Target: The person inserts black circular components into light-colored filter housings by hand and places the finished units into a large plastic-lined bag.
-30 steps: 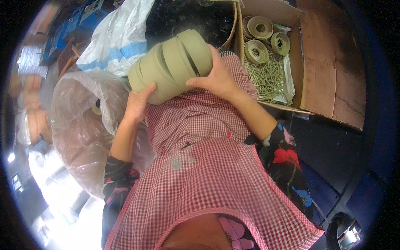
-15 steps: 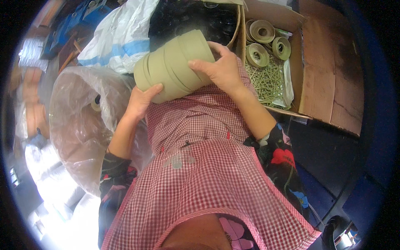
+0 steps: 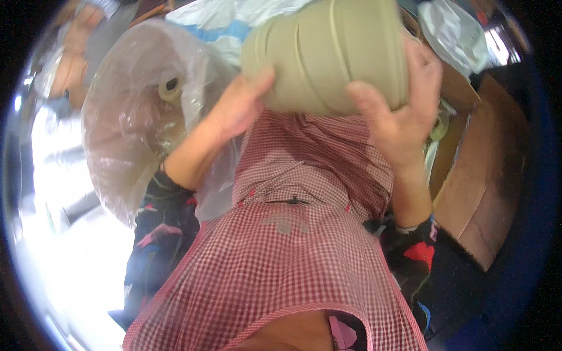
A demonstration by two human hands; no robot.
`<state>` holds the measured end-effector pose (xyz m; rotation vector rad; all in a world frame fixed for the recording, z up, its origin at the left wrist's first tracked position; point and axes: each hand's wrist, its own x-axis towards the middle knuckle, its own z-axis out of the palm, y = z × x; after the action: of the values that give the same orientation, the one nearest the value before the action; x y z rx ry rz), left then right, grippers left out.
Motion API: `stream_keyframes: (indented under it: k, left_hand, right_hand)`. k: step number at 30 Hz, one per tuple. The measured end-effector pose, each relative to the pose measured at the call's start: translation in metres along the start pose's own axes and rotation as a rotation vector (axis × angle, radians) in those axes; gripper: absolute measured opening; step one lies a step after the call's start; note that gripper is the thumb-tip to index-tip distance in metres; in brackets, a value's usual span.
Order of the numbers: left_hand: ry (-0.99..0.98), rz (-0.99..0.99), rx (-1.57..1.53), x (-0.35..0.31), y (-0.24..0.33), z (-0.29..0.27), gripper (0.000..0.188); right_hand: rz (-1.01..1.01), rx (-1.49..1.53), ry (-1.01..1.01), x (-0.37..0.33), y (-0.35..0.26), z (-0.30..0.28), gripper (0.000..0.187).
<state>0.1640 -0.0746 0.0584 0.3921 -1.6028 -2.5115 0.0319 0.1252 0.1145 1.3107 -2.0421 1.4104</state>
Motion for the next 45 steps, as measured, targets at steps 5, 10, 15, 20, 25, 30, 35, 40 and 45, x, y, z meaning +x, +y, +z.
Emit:
stream_keyframes:
  k: [5, 10, 15, 20, 25, 30, 35, 40, 45]
  left_hand:
    - [0.106, 0.301, -0.046, 0.004, 0.086, -0.047, 0.076]
    - [0.492, 0.325, -0.238, -0.060, 0.120, -0.156, 0.063]
    - [0.503, 0.468, -0.382, -0.103, 0.098, -0.239, 0.065]
    - [0.821, 0.451, -0.609, -0.176, -0.009, -0.347, 0.063]
    - [1.119, 0.366, -0.709, -0.193, -0.087, -0.380, 0.059]
    - [1.256, 0.274, -1.246, -0.204, -0.158, -0.444, 0.065]
    - [1.343, 0.370, -1.158, -0.178, -0.170, -0.526, 0.068]
    - [1.422, 0.377, -1.133, -0.148, -0.181, -0.581, 0.071]
    - [1.433, 0.278, -1.129, -0.135, -0.200, -0.580, 0.075]
  right_hand:
    - [-0.503, 0.007, 0.031, 0.100, -0.057, 0.039, 0.051]
    - [-0.888, 0.169, 0.022, 0.129, -0.150, 0.155, 0.059]
    - [-0.734, 0.394, -0.320, 0.096, -0.151, 0.231, 0.046]
    - [-0.509, 0.227, -0.714, 0.024, -0.109, 0.262, 0.042]
    - [-0.395, 0.177, -0.858, 0.006, -0.103, 0.266, 0.037]
    - [-0.383, 0.149, -0.999, 0.012, -0.123, 0.284, 0.042]
    - [-0.368, 0.090, -1.104, 0.016, -0.125, 0.300, 0.049]
    - [-0.393, 0.048, -1.150, 0.013, -0.119, 0.308, 0.056]
    - [-0.385, 0.059, -1.225, 0.015, -0.120, 0.322, 0.056]
